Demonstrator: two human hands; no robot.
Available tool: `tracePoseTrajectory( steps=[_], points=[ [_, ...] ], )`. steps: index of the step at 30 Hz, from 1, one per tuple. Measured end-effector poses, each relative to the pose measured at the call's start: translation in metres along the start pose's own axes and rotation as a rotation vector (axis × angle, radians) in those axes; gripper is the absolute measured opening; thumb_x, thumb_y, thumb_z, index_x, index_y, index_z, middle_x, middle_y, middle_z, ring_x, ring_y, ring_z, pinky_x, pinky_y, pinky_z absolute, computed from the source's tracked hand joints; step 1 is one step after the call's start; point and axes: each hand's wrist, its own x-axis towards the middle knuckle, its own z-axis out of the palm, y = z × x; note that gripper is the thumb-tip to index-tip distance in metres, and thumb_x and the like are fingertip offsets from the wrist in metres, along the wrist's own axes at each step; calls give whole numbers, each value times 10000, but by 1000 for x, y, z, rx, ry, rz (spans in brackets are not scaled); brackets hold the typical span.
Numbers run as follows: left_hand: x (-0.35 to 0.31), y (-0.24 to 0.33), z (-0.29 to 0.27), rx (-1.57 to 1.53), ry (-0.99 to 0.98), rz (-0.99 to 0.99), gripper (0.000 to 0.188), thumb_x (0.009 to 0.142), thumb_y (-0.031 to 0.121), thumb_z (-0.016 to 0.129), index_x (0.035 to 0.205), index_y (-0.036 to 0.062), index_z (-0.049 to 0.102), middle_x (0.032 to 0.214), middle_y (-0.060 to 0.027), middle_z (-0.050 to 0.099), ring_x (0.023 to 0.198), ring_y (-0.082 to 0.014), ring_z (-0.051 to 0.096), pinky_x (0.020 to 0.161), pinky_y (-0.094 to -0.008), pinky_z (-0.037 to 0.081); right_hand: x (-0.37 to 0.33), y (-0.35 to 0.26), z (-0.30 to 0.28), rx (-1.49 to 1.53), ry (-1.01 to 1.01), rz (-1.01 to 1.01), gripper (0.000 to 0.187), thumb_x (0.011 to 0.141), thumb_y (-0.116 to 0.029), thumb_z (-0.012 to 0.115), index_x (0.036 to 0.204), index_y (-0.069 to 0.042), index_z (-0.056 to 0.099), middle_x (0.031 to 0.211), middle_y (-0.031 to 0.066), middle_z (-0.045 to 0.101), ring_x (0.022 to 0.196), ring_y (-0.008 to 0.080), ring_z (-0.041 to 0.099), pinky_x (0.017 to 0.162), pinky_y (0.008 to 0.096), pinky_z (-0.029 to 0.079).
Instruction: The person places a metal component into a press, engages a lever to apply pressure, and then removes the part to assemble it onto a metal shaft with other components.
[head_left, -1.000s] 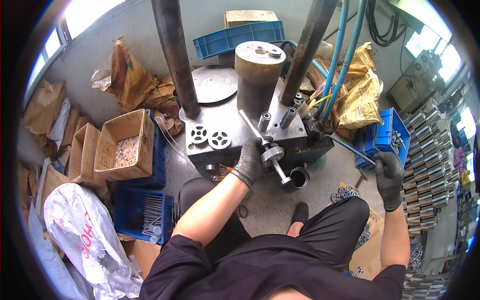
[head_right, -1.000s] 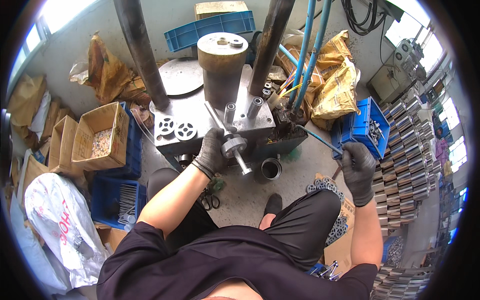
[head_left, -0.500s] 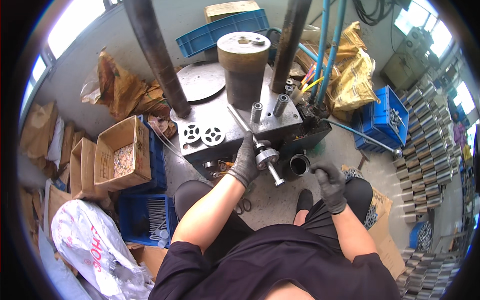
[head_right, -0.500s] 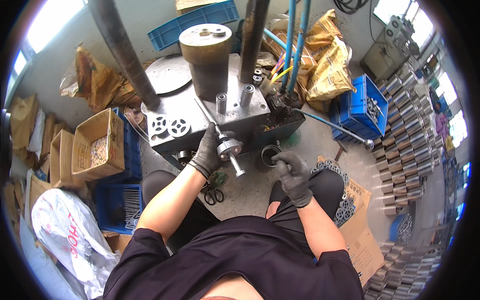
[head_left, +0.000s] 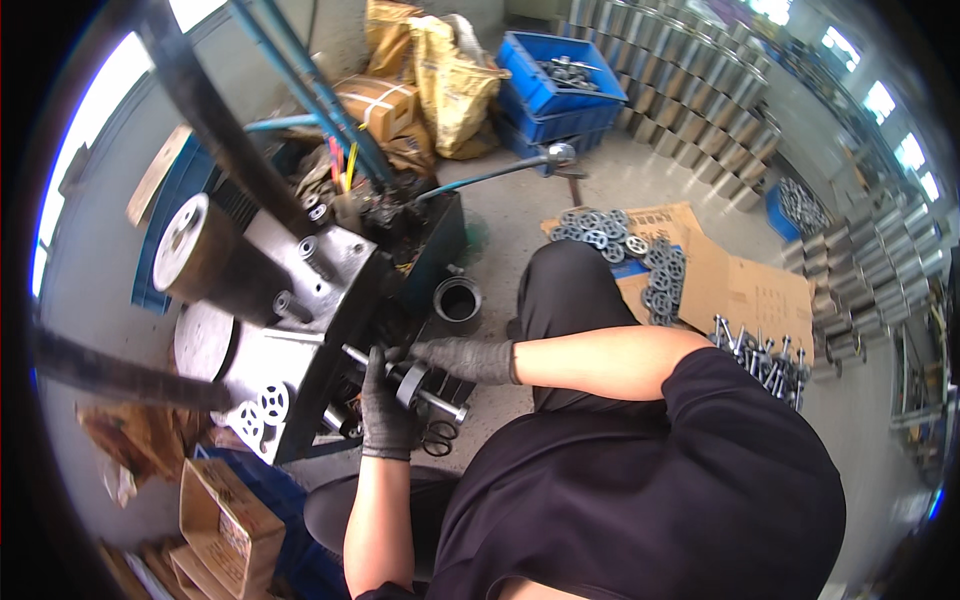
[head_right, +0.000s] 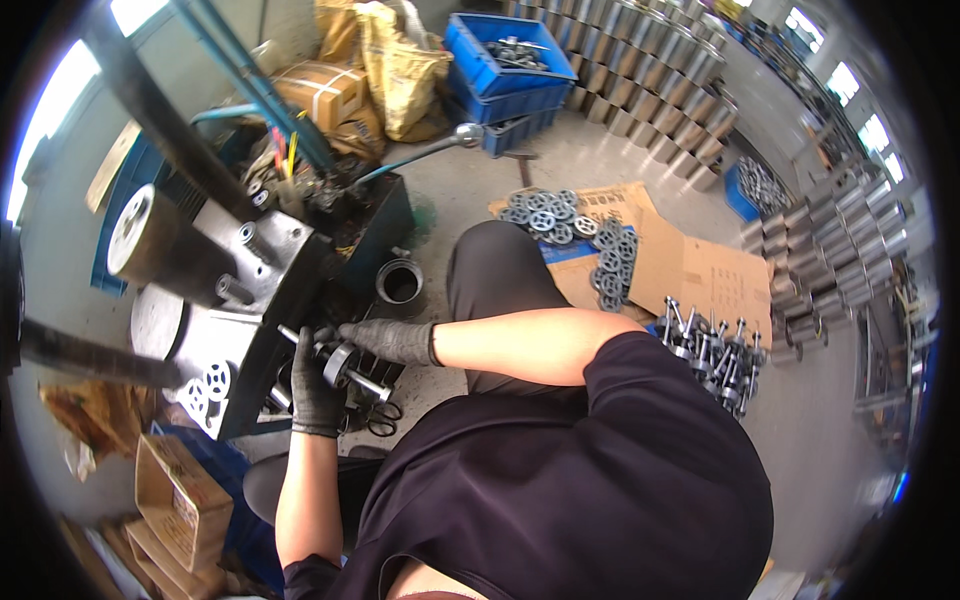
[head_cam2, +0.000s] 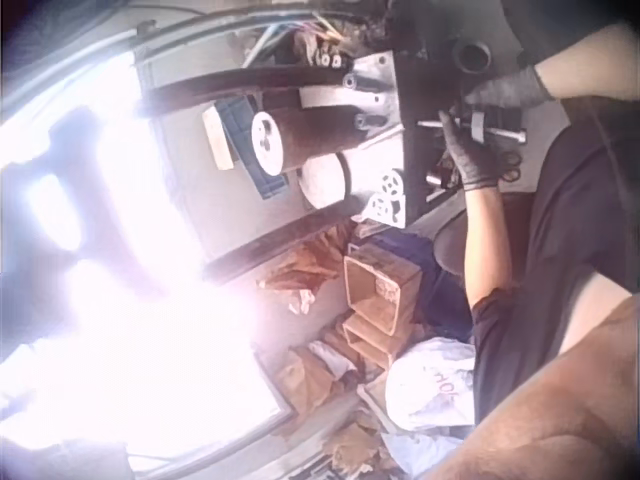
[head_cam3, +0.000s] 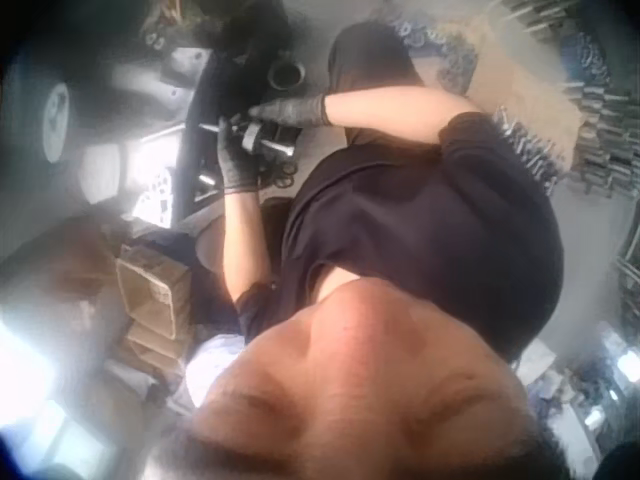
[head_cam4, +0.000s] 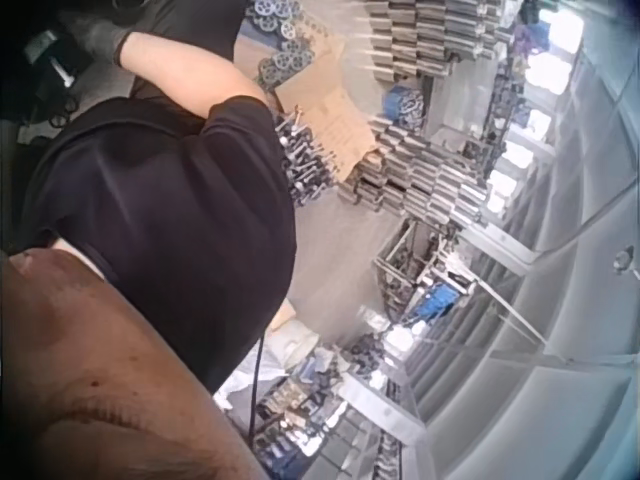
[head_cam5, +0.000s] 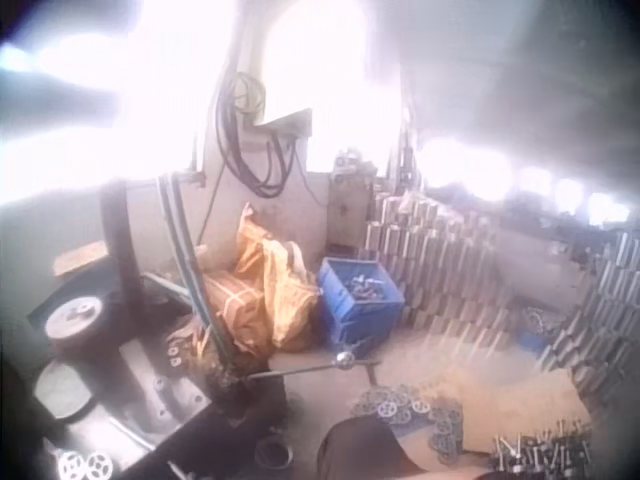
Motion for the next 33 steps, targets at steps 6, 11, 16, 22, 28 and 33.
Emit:
tracePoseTrajectory(
  steps=[6, 11, 16, 22, 28, 33],
  points=[
    [10, -23, -4, 519, 37, 341, 322, 1033, 373, 708, 1125, 68, 667, 985, -21, 648, 916, -133, 632, 867, -344, 550, -3, 1, 11, 365, -152, 228, 482, 1141, -529, 406, 1352, -179, 663, 1083, -14, 726, 989, 123, 688, 906, 342, 574],
    [31, -24, -11, 809, -105, 517, 505, 1088, 439, 589, 1336, 0, 619, 1196, -100, 673, 1088, -214, 645, 965, -374, 533, -2, -7, -13, -878, 163, -261, 311, 1062, -291, 472, 1184, -79, 665, 1131, 169, 738, 1085, 340, 730, 928, 458, 578],
    [48, -28, 0, 1210, -150, 669, 449, 1093, 400, 587, 1325, 18, 634, 1189, -81, 682, 1075, -206, 640, 950, -368, 527, -17, -8, -50, -40, 452, -208, 340, 1092, -368, 468, 1001, -107, 666, 833, 100, 715, 686, 234, 712, 574, 378, 575],
    [50, -34, -42, 998, -149, 380, 326, 1068, 280, 638, 1267, 22, 659, 1117, -39, 673, 999, -151, 608, 909, -331, 510, -115, -124, -83, 544, 326, -277, 417, 1077, -427, 481, 1099, -70, 696, 858, 125, 763, 560, 176, 689, 435, 291, 520],
    [49, -37, -18, 1162, -239, 336, 270, 1072, 195, 606, 1260, 8, 658, 1109, -35, 664, 1004, -144, 593, 919, -306, 491, -286, -199, -184, 315, 790, -363, 459, 940, -378, 715, 1254, -56, 623, 1226, 181, 688, 1057, 328, 717, 825, 552, 643],
    [45, -44, -9, 1220, -327, 327, 278, 1072, 198, 605, 1264, 5, 662, 1133, -46, 665, 1043, -156, 602, 955, -317, 496, -443, -215, -227, -236, 1103, -120, 239, 1058, -255, 573, 1047, -31, 657, 769, 2, 600, 665, 76, 561, 508, 226, 415]
  ],
)
